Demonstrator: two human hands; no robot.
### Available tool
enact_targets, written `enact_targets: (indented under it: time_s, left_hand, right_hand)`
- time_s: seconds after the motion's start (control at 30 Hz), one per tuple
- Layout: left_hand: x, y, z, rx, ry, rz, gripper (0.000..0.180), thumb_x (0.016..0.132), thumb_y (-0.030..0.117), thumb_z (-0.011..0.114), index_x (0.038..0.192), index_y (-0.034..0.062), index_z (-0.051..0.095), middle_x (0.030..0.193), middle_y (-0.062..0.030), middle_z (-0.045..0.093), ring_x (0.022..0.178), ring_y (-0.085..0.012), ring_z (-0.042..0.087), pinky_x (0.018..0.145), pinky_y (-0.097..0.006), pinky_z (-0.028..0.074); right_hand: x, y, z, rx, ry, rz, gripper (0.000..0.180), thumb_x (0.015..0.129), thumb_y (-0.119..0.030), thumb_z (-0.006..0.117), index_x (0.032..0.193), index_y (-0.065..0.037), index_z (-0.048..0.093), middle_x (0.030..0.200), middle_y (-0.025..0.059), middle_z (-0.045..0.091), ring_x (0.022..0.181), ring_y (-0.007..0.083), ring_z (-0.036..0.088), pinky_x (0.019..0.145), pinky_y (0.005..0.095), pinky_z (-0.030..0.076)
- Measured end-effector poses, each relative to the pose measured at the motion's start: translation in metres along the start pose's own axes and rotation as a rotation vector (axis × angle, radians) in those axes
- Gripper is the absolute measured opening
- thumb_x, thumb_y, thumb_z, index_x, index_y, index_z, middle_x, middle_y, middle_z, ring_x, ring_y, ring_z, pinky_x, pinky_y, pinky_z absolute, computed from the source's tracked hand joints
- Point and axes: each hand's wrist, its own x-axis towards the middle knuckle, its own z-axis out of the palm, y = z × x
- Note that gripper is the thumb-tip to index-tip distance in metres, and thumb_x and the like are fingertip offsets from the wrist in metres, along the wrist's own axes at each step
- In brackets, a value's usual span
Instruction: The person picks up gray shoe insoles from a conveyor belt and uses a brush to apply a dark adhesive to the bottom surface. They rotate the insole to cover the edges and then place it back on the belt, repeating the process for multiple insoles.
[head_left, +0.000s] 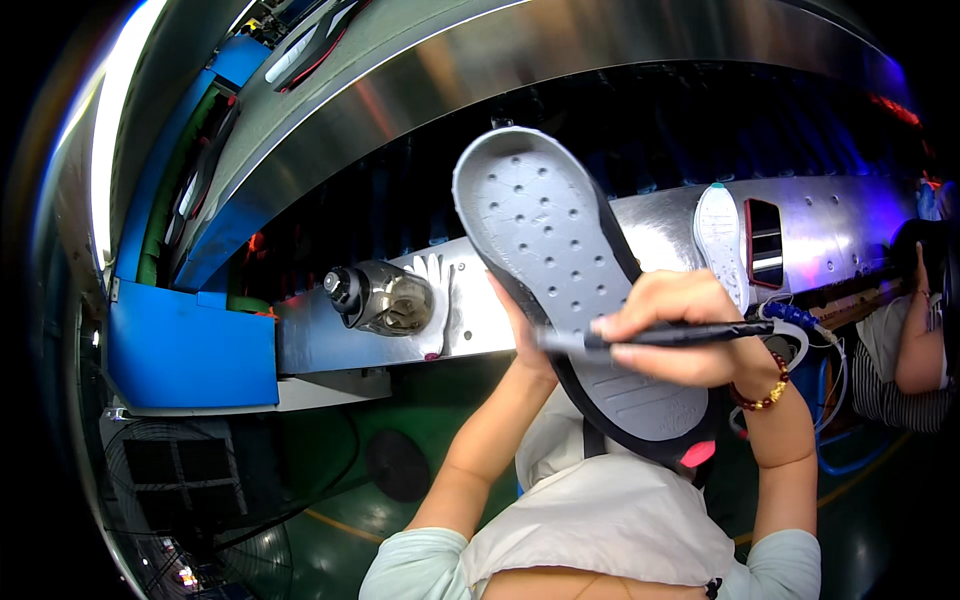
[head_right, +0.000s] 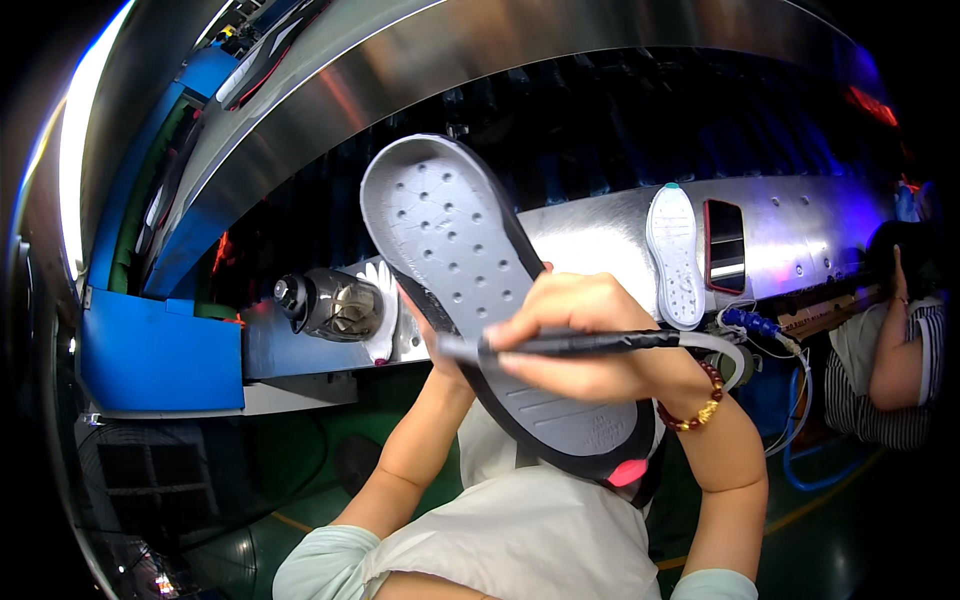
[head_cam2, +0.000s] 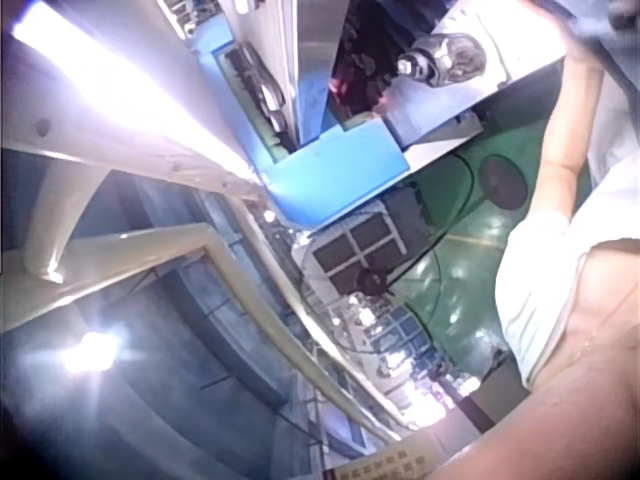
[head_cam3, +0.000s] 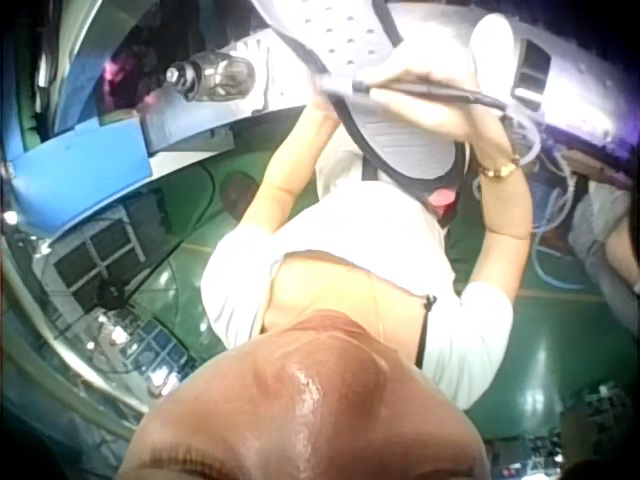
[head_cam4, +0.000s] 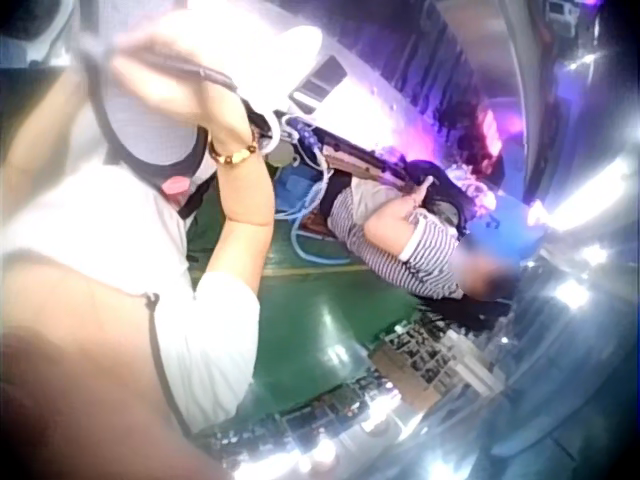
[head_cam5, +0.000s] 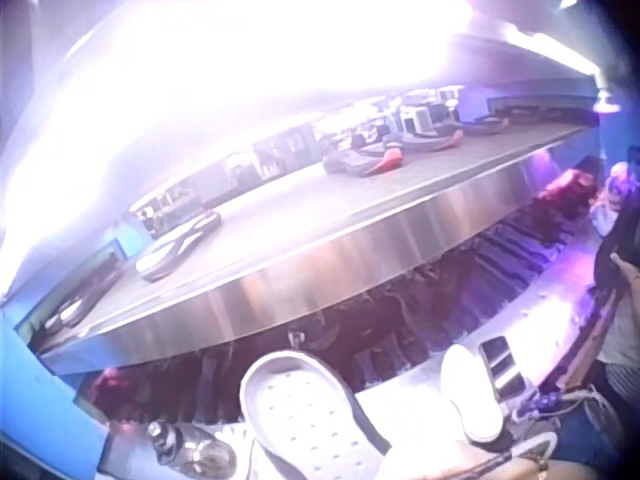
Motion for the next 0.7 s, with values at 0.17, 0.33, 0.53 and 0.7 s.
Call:
enact_targets:
  time_s: [0.17,0.33,0.53,0.7]
  left_hand:
    - [0.008,0.010,0.013,0.027,0.143,0.077,0.085,0.074,0.072,0.024,0.129,0.0070,0.028,0.124,-0.0137,0.041,0.111,-0.0309,0.043,0.095,-0.042,0.034]
    - [0.015,0.022,0.003,0.061,0.145,0.186,0.083,0.076,0.071,0.022,0.129,0.0068,0.027,0.123,-0.0140,0.042,0.109,-0.0302,0.043,0.093,-0.041,0.035]
    - [0.022,0.033,0.012,0.112,0.137,0.268,0.083,0.076,0.070,0.023,0.131,0.0095,0.025,0.126,-0.0155,0.038,0.111,-0.0355,0.041,0.095,-0.045,0.032]
    - [0.022,0.048,0.012,0.069,0.111,0.265,0.082,0.076,0.070,0.024,0.132,0.0104,0.024,0.128,-0.0161,0.036,0.112,-0.0372,0.039,0.096,-0.046,0.031]
  right_hand:
    - [0.001,-0.002,-0.012,0.025,0.163,0.246,0.017,0.065,0.003,0.064,0.082,0.002,0.063,0.081,0.0124,0.063,0.074,0.0167,0.059,0.066,0.0240,0.046]
    - [-0.008,-0.005,-0.005,0.124,-0.107,0.075,0.019,0.066,-0.003,0.068,0.084,-0.001,0.065,0.079,0.0091,0.063,0.072,0.0156,0.059,0.066,0.0239,0.046]
    - [-0.011,0.003,-0.010,0.224,0.109,0.300,0.019,0.068,0.000,0.065,0.086,-0.002,0.064,0.081,0.0078,0.063,0.075,0.0160,0.059,0.069,0.0255,0.047]
    - [-0.019,-0.004,-0.015,0.251,-0.177,0.153,0.017,0.065,0.001,0.067,0.082,-0.001,0.064,0.086,0.0113,0.063,0.077,0.0179,0.060,0.073,0.0258,0.047]
